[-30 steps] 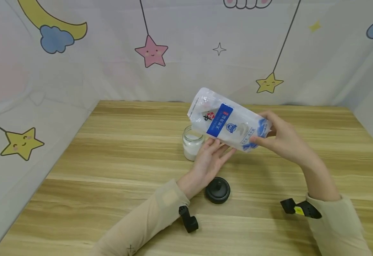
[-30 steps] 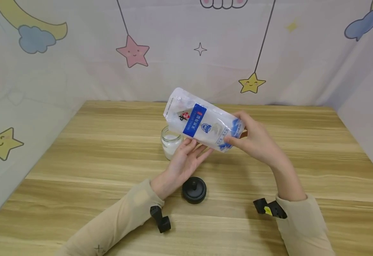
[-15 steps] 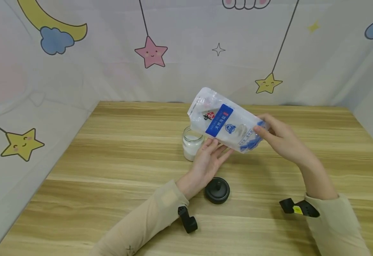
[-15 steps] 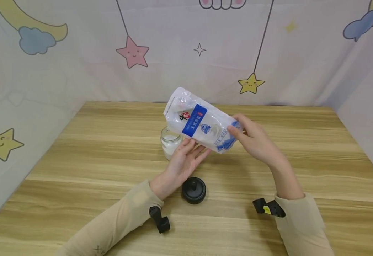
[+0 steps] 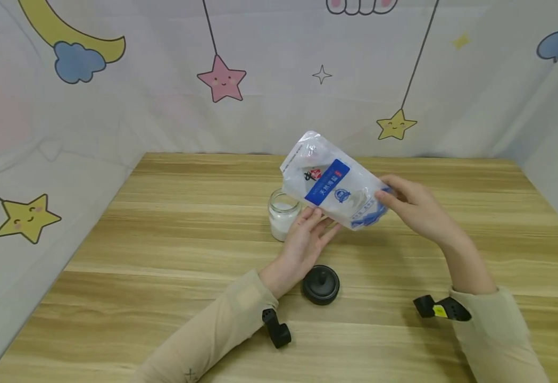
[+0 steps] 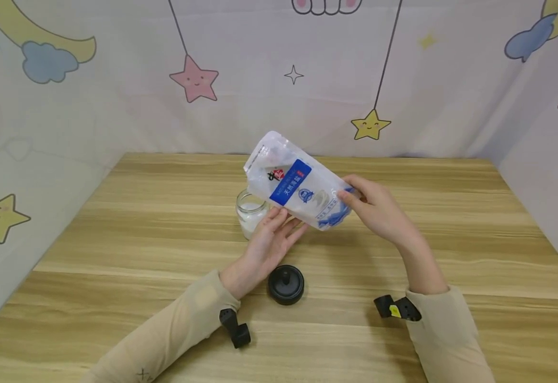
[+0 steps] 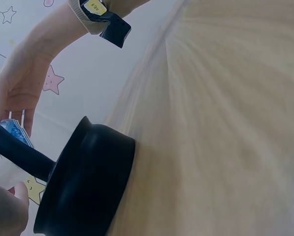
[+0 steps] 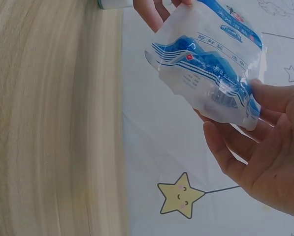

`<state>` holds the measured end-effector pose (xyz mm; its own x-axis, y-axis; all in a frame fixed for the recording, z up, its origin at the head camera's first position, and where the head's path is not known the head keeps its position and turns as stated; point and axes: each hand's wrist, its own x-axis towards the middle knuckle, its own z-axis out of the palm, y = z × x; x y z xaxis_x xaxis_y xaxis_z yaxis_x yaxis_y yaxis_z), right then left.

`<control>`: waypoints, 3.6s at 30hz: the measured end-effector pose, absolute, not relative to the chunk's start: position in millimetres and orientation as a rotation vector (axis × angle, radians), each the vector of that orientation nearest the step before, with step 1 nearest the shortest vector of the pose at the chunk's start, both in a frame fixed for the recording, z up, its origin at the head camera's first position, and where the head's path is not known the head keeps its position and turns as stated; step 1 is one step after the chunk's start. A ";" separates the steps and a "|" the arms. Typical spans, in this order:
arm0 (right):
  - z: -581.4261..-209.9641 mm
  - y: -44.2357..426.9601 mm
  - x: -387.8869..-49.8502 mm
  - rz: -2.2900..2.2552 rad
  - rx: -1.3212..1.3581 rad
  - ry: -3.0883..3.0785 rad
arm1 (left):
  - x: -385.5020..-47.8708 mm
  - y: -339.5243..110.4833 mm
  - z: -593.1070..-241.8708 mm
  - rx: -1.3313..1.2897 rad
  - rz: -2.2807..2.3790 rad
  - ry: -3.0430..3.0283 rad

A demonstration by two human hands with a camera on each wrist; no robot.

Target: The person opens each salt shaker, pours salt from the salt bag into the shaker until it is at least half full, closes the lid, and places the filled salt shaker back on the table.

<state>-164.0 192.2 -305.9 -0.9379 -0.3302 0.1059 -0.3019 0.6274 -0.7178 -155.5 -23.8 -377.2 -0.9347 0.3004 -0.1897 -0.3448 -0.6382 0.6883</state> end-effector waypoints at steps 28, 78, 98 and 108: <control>-308.7 197.4 -166.4 -1.205 -0.518 2.793 | -157.9 -23.5 -376.6 -0.033 2.500 1.220; -319.0 206.2 -175.7 -1.114 -0.469 2.755 | -164.1 -20.6 -373.4 -0.027 2.349 1.369; -323.3 210.5 -178.2 -1.095 -0.496 2.772 | -167.4 -16.6 -371.4 -0.120 2.307 1.440; -324.3 213.7 -179.4 -1.050 -0.486 2.784 | -170.5 -16.3 -372.0 -0.100 2.269 1.535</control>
<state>-179.4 213.7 -324.3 -0.9402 -0.3407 -0.0050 -0.2526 0.7067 -0.6609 -170.5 -16.3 -372.0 -0.9184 0.2832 -0.2764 -0.3619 -0.3183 0.8762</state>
